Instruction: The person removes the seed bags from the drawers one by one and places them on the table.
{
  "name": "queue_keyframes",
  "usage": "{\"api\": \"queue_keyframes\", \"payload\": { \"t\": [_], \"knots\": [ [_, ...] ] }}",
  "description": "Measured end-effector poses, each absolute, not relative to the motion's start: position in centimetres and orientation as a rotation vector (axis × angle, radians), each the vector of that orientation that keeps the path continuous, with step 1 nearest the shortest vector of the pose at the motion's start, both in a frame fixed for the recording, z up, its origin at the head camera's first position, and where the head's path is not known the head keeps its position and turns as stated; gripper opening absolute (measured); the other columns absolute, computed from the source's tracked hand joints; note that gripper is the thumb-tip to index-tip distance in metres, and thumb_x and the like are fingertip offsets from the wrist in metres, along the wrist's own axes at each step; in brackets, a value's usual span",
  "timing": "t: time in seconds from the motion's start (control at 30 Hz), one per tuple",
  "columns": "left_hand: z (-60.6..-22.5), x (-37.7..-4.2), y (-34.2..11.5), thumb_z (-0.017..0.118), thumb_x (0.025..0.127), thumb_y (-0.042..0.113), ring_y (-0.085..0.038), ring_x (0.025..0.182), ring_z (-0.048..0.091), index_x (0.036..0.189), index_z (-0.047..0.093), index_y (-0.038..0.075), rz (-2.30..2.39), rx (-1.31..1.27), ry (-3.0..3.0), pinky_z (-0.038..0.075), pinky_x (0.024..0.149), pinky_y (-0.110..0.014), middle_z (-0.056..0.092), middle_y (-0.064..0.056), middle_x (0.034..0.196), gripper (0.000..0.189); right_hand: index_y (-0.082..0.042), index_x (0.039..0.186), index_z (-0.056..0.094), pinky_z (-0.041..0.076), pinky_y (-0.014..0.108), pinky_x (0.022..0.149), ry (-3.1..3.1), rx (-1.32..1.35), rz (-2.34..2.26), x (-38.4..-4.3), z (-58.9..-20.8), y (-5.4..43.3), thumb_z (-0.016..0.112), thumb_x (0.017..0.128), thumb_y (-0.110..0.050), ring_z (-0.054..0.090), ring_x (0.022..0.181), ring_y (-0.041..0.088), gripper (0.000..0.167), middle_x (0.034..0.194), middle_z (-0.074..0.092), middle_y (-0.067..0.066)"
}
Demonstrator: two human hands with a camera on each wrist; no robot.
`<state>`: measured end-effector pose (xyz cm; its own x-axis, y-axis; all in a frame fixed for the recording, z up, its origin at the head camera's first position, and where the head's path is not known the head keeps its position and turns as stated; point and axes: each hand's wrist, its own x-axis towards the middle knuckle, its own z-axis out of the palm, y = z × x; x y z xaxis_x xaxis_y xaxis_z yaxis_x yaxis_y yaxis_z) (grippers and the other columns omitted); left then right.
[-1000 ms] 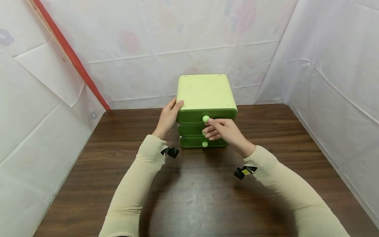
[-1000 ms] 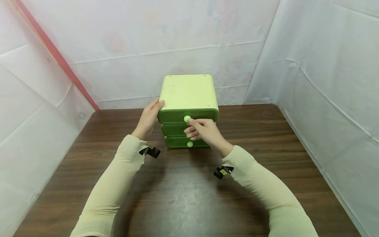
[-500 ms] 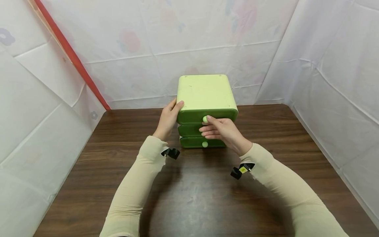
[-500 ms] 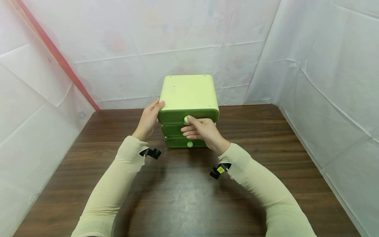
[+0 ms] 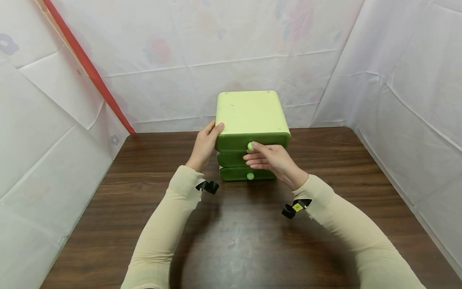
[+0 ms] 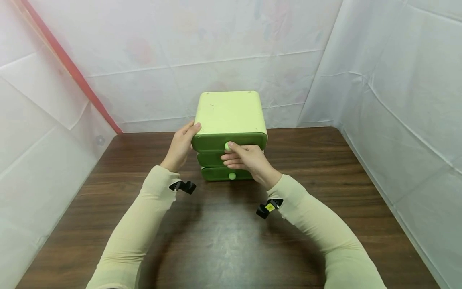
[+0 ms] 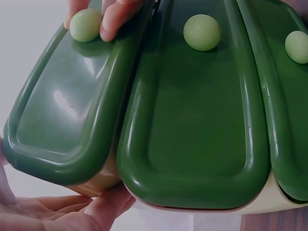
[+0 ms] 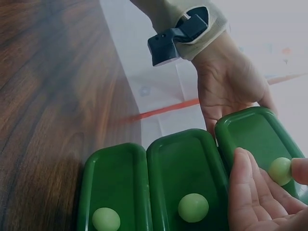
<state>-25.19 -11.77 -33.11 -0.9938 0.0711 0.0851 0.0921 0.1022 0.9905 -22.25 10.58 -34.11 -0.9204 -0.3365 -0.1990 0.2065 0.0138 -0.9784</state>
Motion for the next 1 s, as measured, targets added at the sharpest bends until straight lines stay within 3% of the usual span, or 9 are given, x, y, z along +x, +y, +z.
{"api": "queue_keyframes", "payload": {
  "t": [0.17,0.37,1.0],
  "knots": [
    [-33.2,-25.4,-12.0,0.05,0.1,0.05,-0.019,0.14,0.041,0.154,0.033,0.019,-2.078,-0.156,-2.353,0.039,0.113,-0.04,0.036,-0.002,0.158,0.065,0.004,0.12,0.066,0.059,0.033,0.083,1.928,-0.13,-1.957,-21.7,-34.2,10.6,0.061,0.096,-0.043,0.074,0.088,0.017,0.053,0.11,0.074,0.015],
    [-33.2,-25.4,-12.2,0.048,0.1,0.051,-0.016,0.15,0.022,0.156,0.028,0.02,-2.06,-0.186,-2.397,0.028,0.12,-0.041,0.025,0.002,0.162,0.067,0.004,0.121,0.066,0.057,0.04,0.09,1.927,-0.143,-1.947,-20.8,-34.3,10.9,0.06,0.097,-0.044,0.074,0.091,0.018,0.054,0.12,0.069,0.02],
    [-33.8,-25.2,-12.5,0.054,0.095,0.057,-0.02,0.148,0.028,0.156,0.024,0.027,-1.996,-0.319,-2.444,0.028,0.119,-0.047,0.027,0.0,0.161,0.074,0.001,0.124,0.066,0.059,0.038,0.083,1.942,-0.197,-1.923,-16.2,-34.7,11.8,0.058,0.099,-0.04,0.074,0.091,0.019,0.049,0.116,0.07,0.02]
  ]
}}
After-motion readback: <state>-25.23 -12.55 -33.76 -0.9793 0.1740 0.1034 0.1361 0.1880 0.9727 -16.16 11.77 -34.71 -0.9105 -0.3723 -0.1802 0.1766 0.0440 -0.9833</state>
